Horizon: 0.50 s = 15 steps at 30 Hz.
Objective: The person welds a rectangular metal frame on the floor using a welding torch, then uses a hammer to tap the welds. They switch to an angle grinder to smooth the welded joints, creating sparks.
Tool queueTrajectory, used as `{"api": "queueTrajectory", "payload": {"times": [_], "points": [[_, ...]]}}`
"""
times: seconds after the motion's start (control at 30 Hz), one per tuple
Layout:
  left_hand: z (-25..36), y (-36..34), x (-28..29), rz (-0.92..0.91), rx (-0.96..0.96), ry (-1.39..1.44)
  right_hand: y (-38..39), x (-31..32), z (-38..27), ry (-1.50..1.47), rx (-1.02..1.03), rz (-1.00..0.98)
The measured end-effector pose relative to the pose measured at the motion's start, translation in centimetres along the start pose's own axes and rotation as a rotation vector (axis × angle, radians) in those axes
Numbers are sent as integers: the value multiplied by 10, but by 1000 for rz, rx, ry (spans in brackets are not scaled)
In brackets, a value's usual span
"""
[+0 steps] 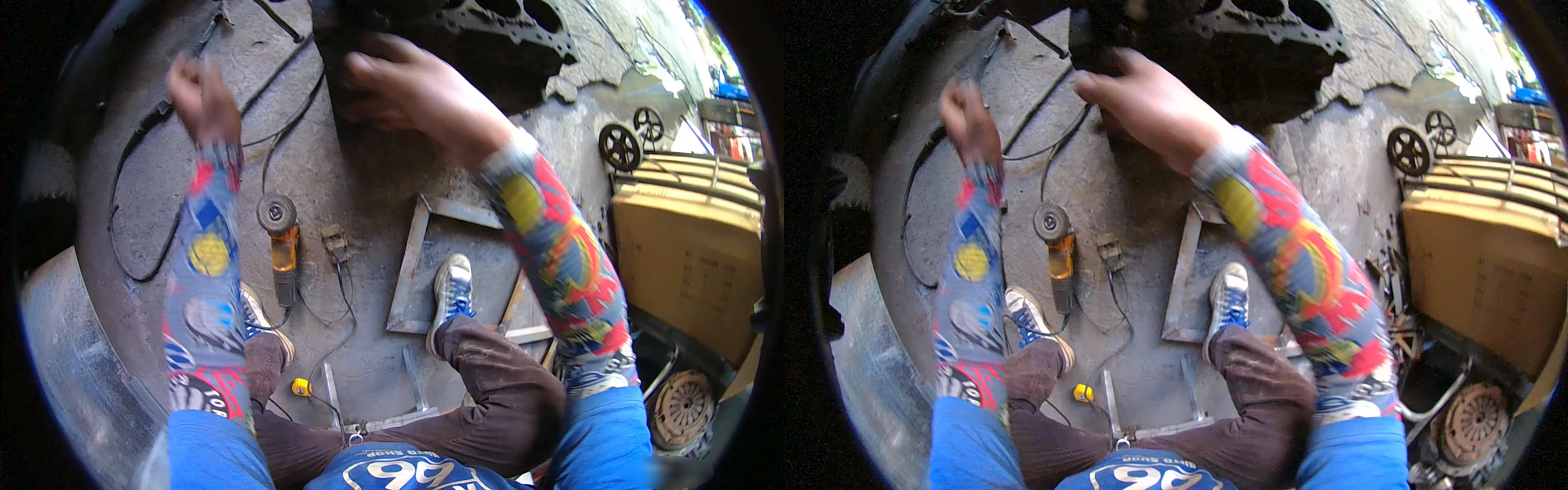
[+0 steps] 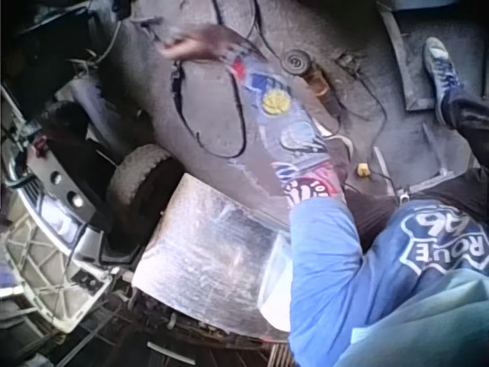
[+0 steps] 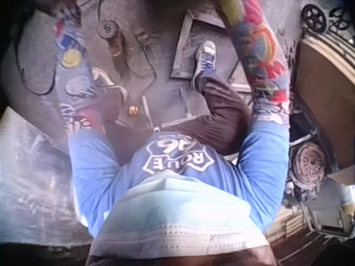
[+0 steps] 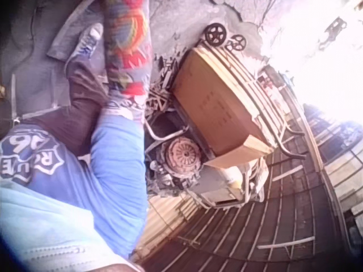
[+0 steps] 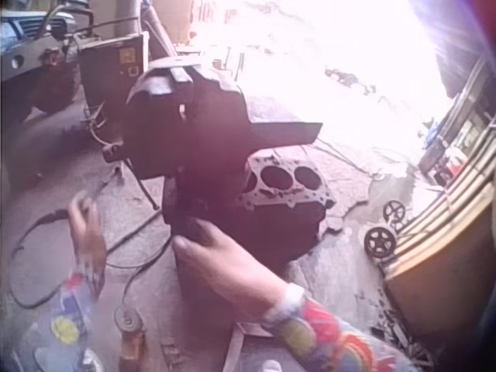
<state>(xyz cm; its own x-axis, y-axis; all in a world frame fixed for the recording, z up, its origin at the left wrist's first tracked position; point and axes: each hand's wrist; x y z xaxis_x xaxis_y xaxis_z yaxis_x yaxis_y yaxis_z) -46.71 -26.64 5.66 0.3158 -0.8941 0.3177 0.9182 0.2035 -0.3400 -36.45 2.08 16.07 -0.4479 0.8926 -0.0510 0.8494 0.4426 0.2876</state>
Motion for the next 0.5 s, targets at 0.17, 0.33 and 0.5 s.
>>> {"api": "queueTrajectory", "payload": {"times": [0.17,0.33,0.5], "points": [[-106,269,78,-288,672,-746,220,-19,28,553,-604,139],[-127,377,93,-416,453,-877,381,-129,-44,238,-644,426],[-111,343,101,-608,801,-671,405,-162,-38,922,-411,388]]}}
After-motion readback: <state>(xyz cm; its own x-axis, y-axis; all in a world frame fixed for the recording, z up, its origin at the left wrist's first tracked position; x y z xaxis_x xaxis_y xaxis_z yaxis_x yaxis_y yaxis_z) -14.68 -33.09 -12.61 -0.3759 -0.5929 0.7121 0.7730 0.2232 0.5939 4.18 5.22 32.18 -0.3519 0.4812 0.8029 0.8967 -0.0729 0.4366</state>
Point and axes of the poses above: each hand's wrist, its own y-axis away from the middle knuckle, its own x-axis out of the back of the hand, z = x × y, and after that the axes turned 11 degrees about -z, right-handed
